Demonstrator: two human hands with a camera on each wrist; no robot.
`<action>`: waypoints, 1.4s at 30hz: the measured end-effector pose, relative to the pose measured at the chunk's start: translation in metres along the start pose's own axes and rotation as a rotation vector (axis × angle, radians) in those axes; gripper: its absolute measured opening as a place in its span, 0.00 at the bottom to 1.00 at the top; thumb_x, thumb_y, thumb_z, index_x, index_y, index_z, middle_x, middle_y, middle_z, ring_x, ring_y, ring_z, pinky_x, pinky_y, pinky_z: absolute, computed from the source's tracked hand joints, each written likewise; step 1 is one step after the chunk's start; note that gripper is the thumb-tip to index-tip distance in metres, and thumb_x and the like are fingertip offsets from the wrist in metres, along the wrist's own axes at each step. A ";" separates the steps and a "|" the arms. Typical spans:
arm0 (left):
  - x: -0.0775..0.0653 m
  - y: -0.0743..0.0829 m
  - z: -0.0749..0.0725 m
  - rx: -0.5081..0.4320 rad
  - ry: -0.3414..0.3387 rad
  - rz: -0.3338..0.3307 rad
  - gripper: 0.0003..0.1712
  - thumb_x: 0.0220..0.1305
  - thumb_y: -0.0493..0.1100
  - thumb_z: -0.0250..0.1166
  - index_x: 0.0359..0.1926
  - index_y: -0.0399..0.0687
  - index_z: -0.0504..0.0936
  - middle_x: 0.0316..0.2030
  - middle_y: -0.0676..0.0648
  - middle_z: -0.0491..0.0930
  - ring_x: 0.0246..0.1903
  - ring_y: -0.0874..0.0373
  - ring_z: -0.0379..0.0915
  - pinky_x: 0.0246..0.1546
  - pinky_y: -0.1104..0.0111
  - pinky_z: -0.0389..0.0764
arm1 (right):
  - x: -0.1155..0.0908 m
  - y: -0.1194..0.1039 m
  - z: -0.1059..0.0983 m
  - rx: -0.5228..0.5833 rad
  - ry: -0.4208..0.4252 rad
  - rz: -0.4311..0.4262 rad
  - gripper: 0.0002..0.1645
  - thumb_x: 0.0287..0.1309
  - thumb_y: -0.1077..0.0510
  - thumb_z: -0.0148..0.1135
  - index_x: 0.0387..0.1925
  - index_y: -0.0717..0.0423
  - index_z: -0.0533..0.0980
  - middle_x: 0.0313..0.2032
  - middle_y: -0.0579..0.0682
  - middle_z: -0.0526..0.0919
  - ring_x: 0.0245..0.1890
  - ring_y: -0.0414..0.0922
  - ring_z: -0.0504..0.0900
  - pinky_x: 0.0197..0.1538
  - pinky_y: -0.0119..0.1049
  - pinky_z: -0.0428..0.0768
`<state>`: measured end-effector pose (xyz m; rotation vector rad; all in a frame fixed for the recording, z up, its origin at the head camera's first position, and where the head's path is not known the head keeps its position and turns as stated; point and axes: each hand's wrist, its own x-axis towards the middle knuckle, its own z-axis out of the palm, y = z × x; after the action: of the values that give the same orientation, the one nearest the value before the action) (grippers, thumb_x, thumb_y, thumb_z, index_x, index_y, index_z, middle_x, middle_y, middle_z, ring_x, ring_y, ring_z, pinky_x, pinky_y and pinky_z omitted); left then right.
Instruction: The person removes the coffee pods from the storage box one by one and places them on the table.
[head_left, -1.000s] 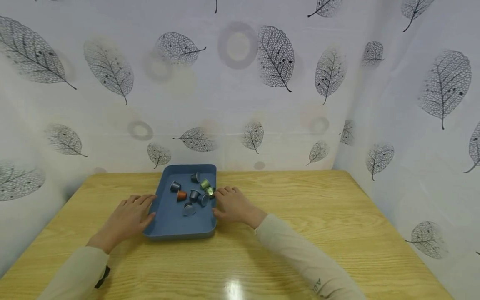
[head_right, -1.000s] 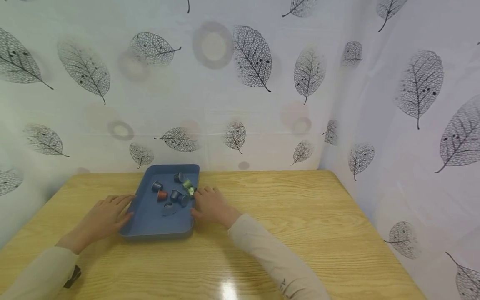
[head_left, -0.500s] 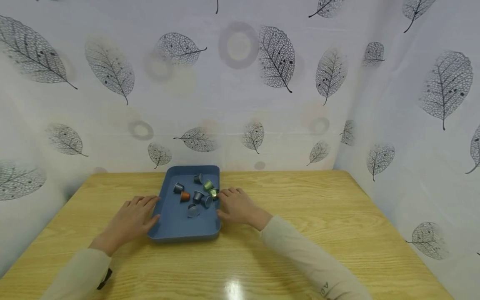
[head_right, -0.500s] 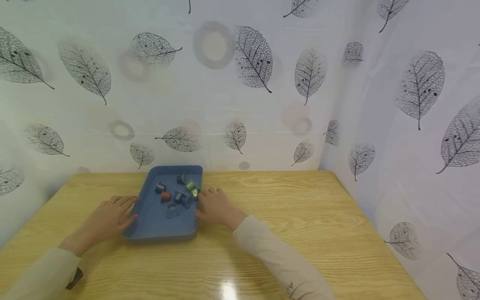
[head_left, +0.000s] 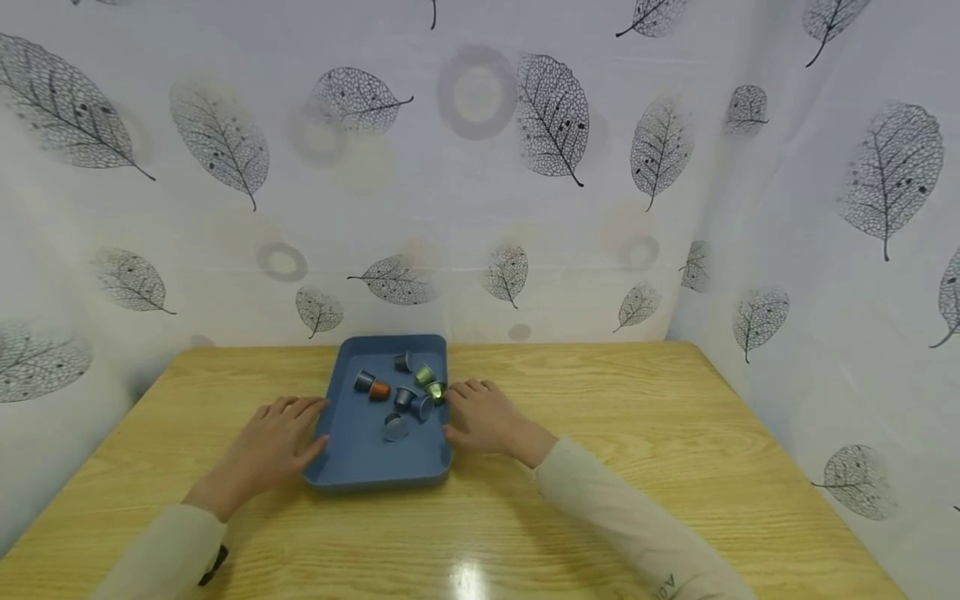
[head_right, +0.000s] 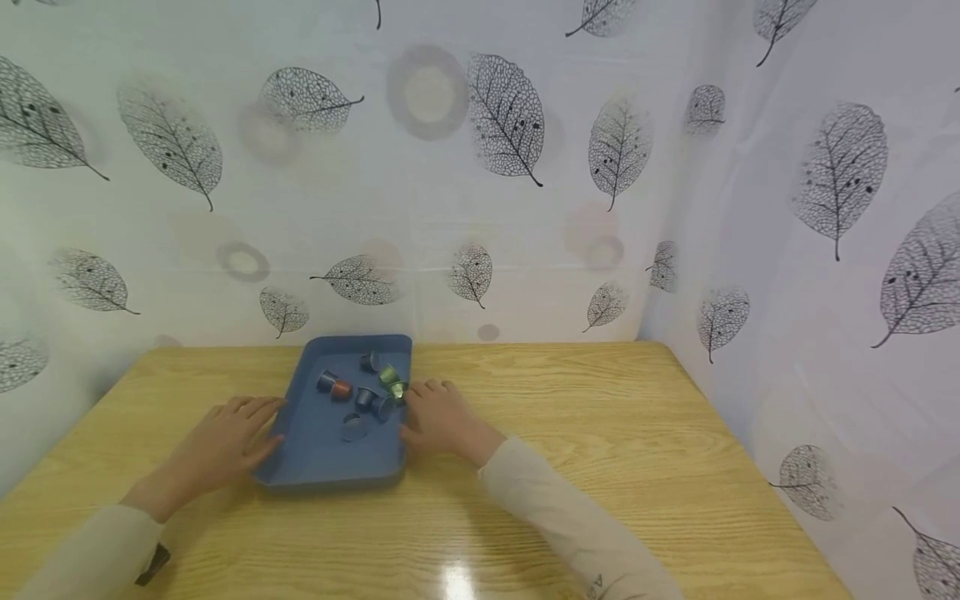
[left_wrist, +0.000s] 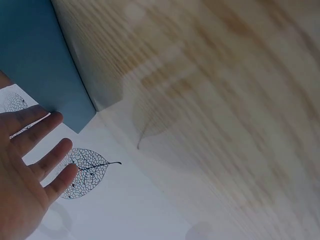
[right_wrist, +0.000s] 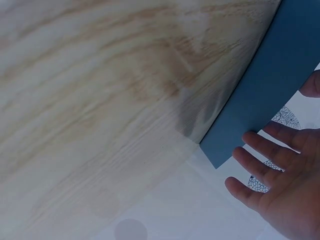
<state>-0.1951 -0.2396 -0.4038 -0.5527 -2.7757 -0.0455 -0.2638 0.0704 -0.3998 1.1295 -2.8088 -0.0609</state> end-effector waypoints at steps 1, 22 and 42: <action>0.000 0.001 0.000 0.000 0.001 0.001 0.30 0.57 0.52 0.61 0.56 0.39 0.73 0.53 0.40 0.74 0.52 0.41 0.67 0.48 0.46 0.69 | -0.001 0.001 0.000 -0.003 0.004 -0.002 0.34 0.58 0.40 0.49 0.60 0.55 0.66 0.59 0.51 0.70 0.59 0.49 0.68 0.61 0.47 0.66; 0.003 0.016 0.008 -0.008 0.056 0.084 0.30 0.56 0.56 0.62 0.54 0.42 0.74 0.51 0.44 0.76 0.51 0.45 0.69 0.48 0.48 0.70 | -0.032 0.010 -0.005 0.017 0.044 -0.016 0.33 0.57 0.41 0.51 0.58 0.57 0.67 0.57 0.52 0.72 0.58 0.49 0.69 0.60 0.47 0.67; 0.007 0.035 0.009 0.000 0.098 0.167 0.32 0.54 0.59 0.62 0.53 0.41 0.75 0.50 0.44 0.76 0.50 0.45 0.70 0.49 0.50 0.71 | -0.061 0.027 0.000 0.075 0.095 -0.045 0.34 0.56 0.41 0.52 0.58 0.59 0.68 0.57 0.54 0.72 0.58 0.51 0.69 0.59 0.49 0.67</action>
<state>-0.1909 -0.2038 -0.4108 -0.7592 -2.6250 -0.0341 -0.2382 0.1321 -0.4027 1.1782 -2.7235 0.0920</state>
